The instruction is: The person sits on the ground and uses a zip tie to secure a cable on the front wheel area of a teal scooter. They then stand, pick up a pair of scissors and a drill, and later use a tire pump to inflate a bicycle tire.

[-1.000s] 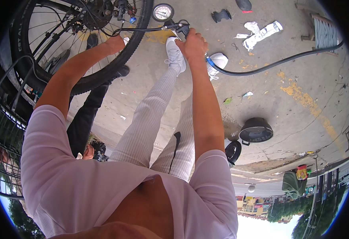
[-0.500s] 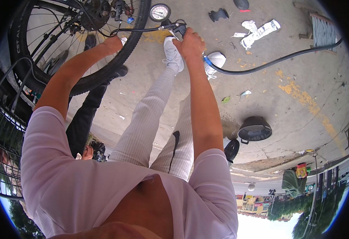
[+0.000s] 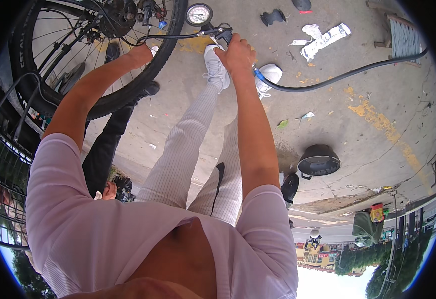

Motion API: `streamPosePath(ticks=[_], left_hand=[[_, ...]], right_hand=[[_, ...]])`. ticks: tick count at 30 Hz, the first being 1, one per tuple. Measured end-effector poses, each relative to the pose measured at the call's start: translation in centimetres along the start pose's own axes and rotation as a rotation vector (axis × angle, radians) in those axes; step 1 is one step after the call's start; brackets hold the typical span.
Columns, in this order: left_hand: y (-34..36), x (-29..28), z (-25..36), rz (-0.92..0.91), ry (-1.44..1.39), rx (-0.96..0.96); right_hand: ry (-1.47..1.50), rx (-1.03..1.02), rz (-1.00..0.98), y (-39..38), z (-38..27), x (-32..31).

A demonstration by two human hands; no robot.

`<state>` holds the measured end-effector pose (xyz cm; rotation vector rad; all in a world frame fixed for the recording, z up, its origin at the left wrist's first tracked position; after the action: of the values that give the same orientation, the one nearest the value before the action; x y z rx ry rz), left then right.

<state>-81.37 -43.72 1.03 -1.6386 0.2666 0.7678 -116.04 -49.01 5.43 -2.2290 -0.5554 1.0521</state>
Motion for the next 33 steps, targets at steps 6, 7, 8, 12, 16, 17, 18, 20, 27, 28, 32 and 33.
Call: streamPosePath(ticks=[6, 7, 8, 12, 16, 17, 18, 20, 27, 28, 32, 33], left_hand=[[0.08, -0.08, -0.16, -0.009, 0.014, 0.021], [0.10, -0.12, -0.14, -0.006, 0.017, 0.024], [0.08, -0.13, -0.17, -0.008, 0.018, 0.025], [-0.02, -0.30, -0.13, -0.007, 0.031, 0.037], [-0.12, -0.44, -0.13, -0.010, 0.041, 0.046], [-0.12, -0.45, -0.14, -0.013, 0.043, 0.050], [-0.14, -0.46, -0.16, -0.015, 0.046, 0.051], [-0.06, -0.55, -0.28, -0.021, 0.055, 0.059], [-0.03, -0.48, -0.29, -0.018, 0.067, 0.070], [-0.04, -0.53, -0.33, -0.013, 0.063, 0.066], [-0.05, -0.53, -0.27, -0.009, 0.048, 0.056], [-0.11, -0.51, -0.24, -0.006, 0.049, 0.053]], right_hand=[[0.004, 0.002, -0.004, 0.17, 0.12, 0.10], [0.004, 0.001, -0.004, 0.18, 0.10, 0.09], [0.005, 0.005, -0.008, 0.18, 0.07, 0.10], [0.009, 0.010, -0.014, 0.23, 0.14, 0.21], [-0.003, 0.000, 0.002, 0.23, 0.15, 0.24], [-0.003, -0.001, 0.001, 0.20, 0.12, 0.24], [-0.003, -0.002, 0.000, 0.18, 0.09, 0.22], [-0.003, 0.000, 0.000, 0.24, 0.19, 0.23], [-0.003, 0.005, -0.010, 0.30, 0.29, 0.28], [0.001, 0.006, -0.006, 0.33, 0.27, 0.29], [0.012, 0.006, -0.009, 0.36, 0.25, 0.32], [0.009, 0.006, -0.008, 0.34, 0.23, 0.34]])
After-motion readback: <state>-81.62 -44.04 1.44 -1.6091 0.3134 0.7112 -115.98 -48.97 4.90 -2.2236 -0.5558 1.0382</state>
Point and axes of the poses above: each hand's wrist, its own y-axis towards the middle knuckle, its own x-axis out of the palm, z = x × y, the point moved 2 cm from there along y, towards the middle knuckle, and after that the axes turned 12 degrees about y, right-handed, at the moved point
